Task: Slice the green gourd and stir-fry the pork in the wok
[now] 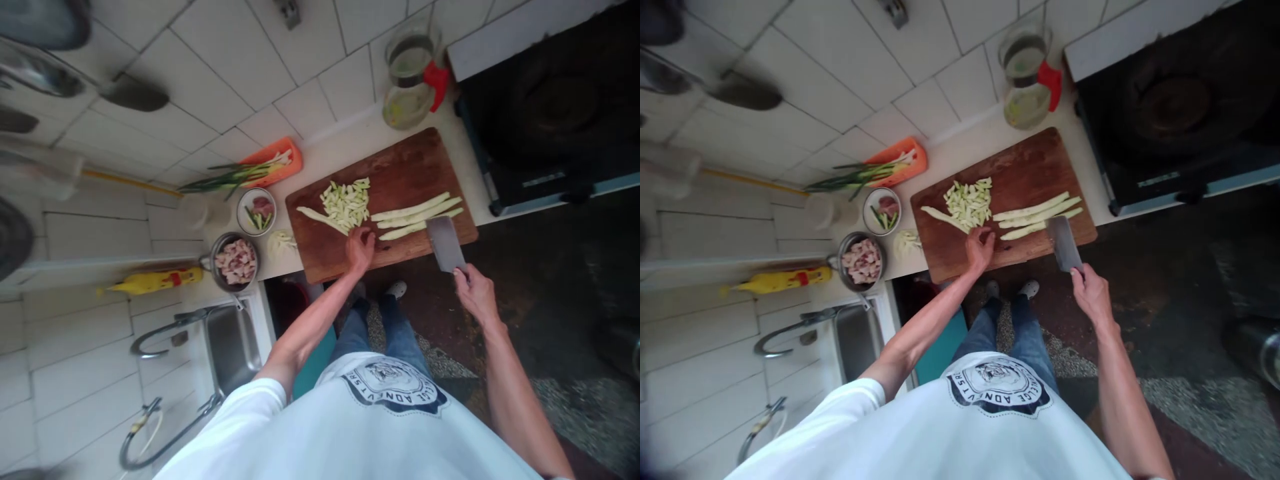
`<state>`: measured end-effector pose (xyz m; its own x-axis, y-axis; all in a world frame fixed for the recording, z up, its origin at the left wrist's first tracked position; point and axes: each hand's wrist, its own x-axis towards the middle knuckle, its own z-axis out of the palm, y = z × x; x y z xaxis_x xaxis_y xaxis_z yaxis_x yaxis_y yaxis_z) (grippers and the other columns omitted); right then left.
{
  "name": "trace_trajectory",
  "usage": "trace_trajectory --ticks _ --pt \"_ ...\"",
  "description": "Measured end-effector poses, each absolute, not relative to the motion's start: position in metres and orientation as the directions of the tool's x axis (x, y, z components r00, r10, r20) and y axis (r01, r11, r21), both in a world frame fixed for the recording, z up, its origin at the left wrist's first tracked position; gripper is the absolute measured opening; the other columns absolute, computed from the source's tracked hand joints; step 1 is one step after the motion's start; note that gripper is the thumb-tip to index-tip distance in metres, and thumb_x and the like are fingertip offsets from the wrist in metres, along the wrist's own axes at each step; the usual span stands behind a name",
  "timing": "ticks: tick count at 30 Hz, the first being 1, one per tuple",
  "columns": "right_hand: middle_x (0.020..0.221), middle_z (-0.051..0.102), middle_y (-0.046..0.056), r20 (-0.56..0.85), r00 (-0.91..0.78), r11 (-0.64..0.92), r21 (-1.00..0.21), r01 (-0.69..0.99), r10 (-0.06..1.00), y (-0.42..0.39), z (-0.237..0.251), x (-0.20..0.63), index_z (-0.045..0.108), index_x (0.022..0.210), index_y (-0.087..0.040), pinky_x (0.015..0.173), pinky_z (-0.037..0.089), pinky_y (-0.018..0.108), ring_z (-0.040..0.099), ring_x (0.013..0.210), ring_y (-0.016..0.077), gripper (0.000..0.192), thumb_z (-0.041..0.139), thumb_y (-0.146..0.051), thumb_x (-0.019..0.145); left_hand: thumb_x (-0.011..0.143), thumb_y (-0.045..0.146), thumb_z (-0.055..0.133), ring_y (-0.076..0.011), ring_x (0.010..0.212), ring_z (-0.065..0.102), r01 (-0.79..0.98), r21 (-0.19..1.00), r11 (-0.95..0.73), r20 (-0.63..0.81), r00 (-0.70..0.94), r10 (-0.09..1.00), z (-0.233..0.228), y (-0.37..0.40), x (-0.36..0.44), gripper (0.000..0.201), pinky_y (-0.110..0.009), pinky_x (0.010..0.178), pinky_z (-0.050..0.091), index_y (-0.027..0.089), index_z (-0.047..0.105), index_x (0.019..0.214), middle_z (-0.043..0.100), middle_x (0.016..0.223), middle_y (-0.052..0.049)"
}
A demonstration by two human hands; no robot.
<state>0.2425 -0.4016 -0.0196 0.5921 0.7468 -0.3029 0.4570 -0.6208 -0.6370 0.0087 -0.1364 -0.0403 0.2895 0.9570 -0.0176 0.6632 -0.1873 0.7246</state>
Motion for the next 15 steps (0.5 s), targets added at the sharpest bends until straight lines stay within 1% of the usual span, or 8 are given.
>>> trace_trajectory --ticks 1,3,5,7,9,11,15 --pt "0.07 0.068 0.007 -0.312 0.597 -0.626 -0.645 0.438 0.739 -0.405 -0.022 0.234 0.07 0.098 -0.02 0.061 0.04 0.03 0.063 0.06 0.0223 0.04 0.052 -0.056 0.102 0.096 0.018 0.064 -0.0267 0.109 0.068 0.701 0.674 -0.235 0.022 0.299 0.954 -0.037 -0.118 -0.012 0.017 -0.043 0.101 0.054 0.022 0.075 0.108 0.072 0.112 -0.011" --pt "0.069 0.069 0.007 -0.34 0.602 -0.638 -0.664 0.39 0.722 -0.411 -0.025 0.212 0.069 0.097 -0.02 0.06 0.041 0.03 0.063 0.06 0.0222 0.041 0.052 -0.057 0.102 0.097 0.014 0.057 -0.029 0.121 0.064 0.78 0.53 -0.333 0.084 0.342 0.936 -0.03 -0.075 -0.053 0.026 -0.047 0.108 0.05 0.022 0.074 0.114 0.07 0.122 -0.013" --pt "0.07 0.069 0.006 -0.368 0.6 -0.644 -0.684 0.342 0.71 -0.415 -0.027 0.188 0.069 0.097 -0.021 0.059 0.043 0.029 0.064 0.06 0.0218 0.042 0.052 -0.059 0.102 0.095 0.014 0.056 -0.0322 0.132 0.058 0.815 0.387 -0.432 0.076 0.438 0.896 -0.026 -0.031 -0.088 0.034 -0.052 0.114 0.044 0.02 0.073 0.124 0.066 0.135 -0.016" --pt "0.069 0.069 0.005 -0.394 0.591 -0.643 -0.708 0.293 0.704 -0.417 -0.029 0.163 0.069 0.097 -0.021 0.058 0.044 0.029 0.064 0.059 0.0214 0.042 0.052 -0.06 0.102 0.094 0.013 0.058 -0.0342 0.134 0.055 0.802 0.303 -0.515 0.024 0.534 0.845 -0.028 0.004 -0.113 0.037 -0.053 0.116 0.041 0.019 0.072 0.128 0.065 0.138 -0.017" --pt "0.069 0.068 0.004 -0.415 0.578 -0.635 -0.732 0.246 0.702 -0.416 -0.03 0.141 0.069 0.099 -0.021 0.057 0.045 0.028 0.064 0.059 0.0213 0.044 0.053 -0.061 0.102 0.093 0.013 0.06 -0.0345 0.134 0.054 0.76 0.276 -0.588 -0.032 0.619 0.785 -0.031 0.026 -0.126 0.037 -0.053 0.116 0.039 0.017 0.072 0.127 0.065 0.138 -0.017" --pt "0.069 0.068 0.005 -0.429 0.57 -0.625 -0.754 0.202 0.701 -0.413 -0.029 0.12 0.069 0.1 -0.021 0.055 0.046 0.028 0.064 0.059 0.0212 0.046 0.053 -0.064 0.101 0.094 0.014 0.06 -0.0337 0.131 0.054 0.706 0.277 -0.652 -0.077 0.693 0.717 -0.034 0.032 -0.134 0.033 -0.053 0.115 0.038 0.017 0.073 0.124 0.066 0.134 -0.016" --pt "0.067 0.065 0.004 -0.459 0.563 -0.604 -0.792 0.092 0.688 -0.4 -0.024 0.082 0.068 0.096 -0.022 0.052 0.047 0.028 0.06 0.056 0.0194 0.047 0.056 -0.068 0.097 0.096 0.018 0.058 -0.0335 0.123 0.057 0.604 0.3 -0.738 -0.126 0.792 0.597 -0.033 0.008 -0.148 0.03 -0.051 0.108 0.043 0.02 0.077 0.119 0.068 0.124 -0.015"
